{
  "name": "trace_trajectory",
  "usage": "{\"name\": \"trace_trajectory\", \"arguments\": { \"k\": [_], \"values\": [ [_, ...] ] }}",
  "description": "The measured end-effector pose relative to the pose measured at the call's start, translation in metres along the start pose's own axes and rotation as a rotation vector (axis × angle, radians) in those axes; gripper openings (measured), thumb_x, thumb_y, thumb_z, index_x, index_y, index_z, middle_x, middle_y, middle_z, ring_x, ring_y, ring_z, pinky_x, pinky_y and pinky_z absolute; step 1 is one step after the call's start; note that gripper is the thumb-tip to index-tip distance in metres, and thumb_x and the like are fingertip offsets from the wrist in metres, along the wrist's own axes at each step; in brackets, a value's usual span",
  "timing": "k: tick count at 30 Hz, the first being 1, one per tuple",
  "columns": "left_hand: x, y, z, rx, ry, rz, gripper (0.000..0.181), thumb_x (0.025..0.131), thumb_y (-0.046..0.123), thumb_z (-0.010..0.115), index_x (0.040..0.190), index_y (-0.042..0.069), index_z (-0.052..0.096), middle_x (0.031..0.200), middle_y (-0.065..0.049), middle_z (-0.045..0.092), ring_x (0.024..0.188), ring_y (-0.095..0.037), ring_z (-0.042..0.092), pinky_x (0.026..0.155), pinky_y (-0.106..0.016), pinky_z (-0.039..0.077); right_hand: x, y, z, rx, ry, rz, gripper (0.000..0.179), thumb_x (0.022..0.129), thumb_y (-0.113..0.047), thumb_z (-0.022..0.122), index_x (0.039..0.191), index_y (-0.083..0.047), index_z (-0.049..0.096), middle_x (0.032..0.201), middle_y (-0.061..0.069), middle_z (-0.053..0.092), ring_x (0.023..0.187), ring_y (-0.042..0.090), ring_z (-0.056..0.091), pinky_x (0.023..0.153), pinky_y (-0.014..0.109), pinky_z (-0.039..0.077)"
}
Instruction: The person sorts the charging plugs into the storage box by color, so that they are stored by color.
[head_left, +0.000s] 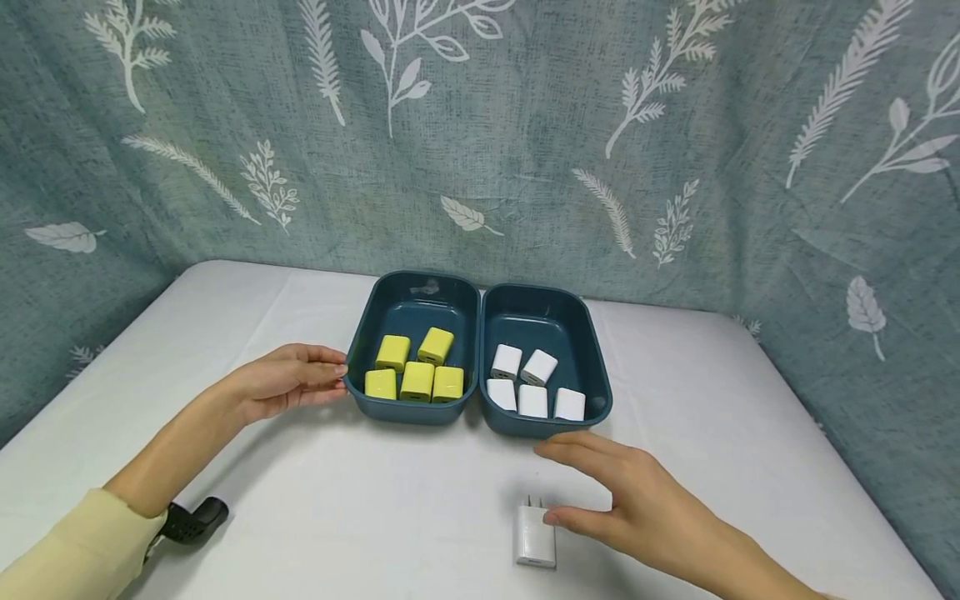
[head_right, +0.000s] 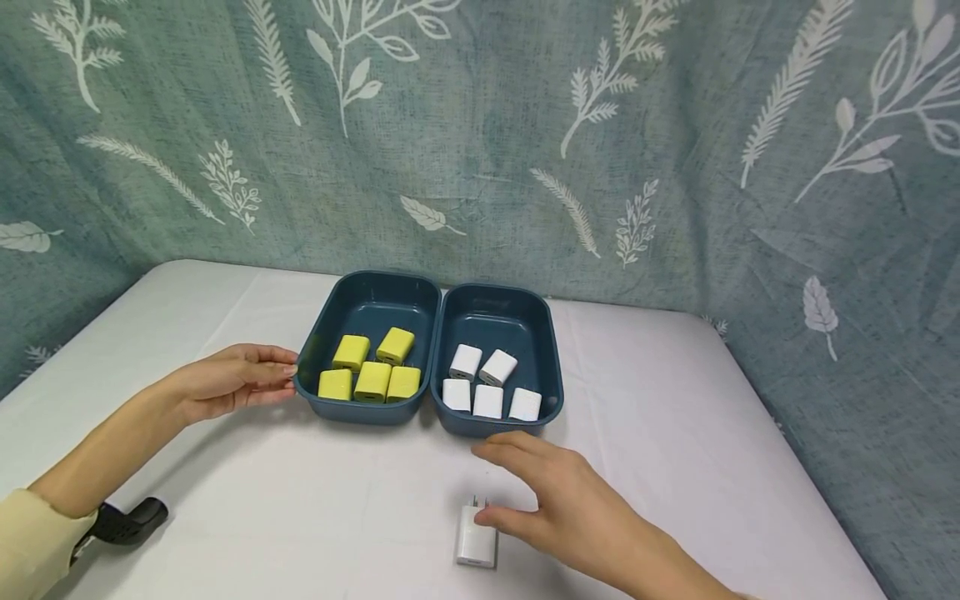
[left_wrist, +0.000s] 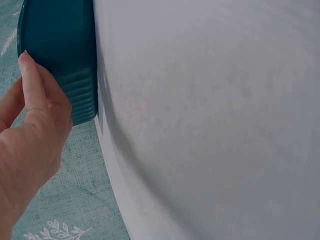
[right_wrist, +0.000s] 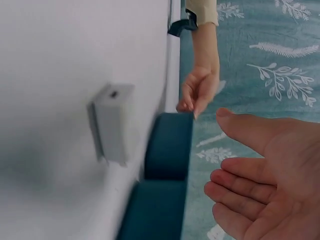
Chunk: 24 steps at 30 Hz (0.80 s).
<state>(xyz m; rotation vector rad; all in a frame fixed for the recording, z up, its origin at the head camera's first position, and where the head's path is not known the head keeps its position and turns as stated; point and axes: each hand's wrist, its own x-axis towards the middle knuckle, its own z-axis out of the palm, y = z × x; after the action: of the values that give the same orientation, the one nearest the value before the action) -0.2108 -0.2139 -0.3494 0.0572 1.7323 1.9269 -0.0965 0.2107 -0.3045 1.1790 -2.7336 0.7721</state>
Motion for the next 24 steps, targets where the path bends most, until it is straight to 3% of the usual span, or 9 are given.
{"name": "trace_trajectory", "arguments": {
  "k": [7,14,24],
  "values": [
    [0.000,0.000,0.000,0.000,-0.001,-0.005,0.039,0.102,0.003,0.052,0.133,-0.014,0.036,0.100,-0.011,0.064,0.092,-0.016,0.068,0.087,-0.028,0.057,-0.009,-0.003,0.018,-0.010,-0.098,-0.036,0.047,0.091,-0.041,0.072,0.130,-0.016,0.063,0.127,-0.008,0.060,0.113,0.011,0.059,0.092,0.031,0.056],
    [0.001,0.000,0.000,-0.001,-0.003,-0.004,0.040,0.102,0.002,0.052,0.133,-0.014,0.035,0.100,-0.011,0.063,0.091,-0.016,0.068,0.088,-0.028,0.057,-0.008,-0.005,0.022,0.017,-0.341,0.197,0.060,0.088,-0.059,0.066,0.133,-0.019,0.061,0.129,-0.010,0.057,0.113,0.011,0.056,0.094,0.033,0.055],
    [0.002,0.000,0.001,-0.015,0.007,-0.008,0.033,0.102,0.000,0.051,0.130,-0.013,0.039,0.099,-0.010,0.065,0.090,-0.016,0.068,0.086,-0.028,0.058,-0.013,-0.002,0.027,-0.060,-0.362,0.200,0.066,0.084,-0.061,0.070,0.130,-0.015,0.063,0.125,-0.007,0.059,0.110,0.012,0.057,0.091,0.034,0.056]
  ]
}}
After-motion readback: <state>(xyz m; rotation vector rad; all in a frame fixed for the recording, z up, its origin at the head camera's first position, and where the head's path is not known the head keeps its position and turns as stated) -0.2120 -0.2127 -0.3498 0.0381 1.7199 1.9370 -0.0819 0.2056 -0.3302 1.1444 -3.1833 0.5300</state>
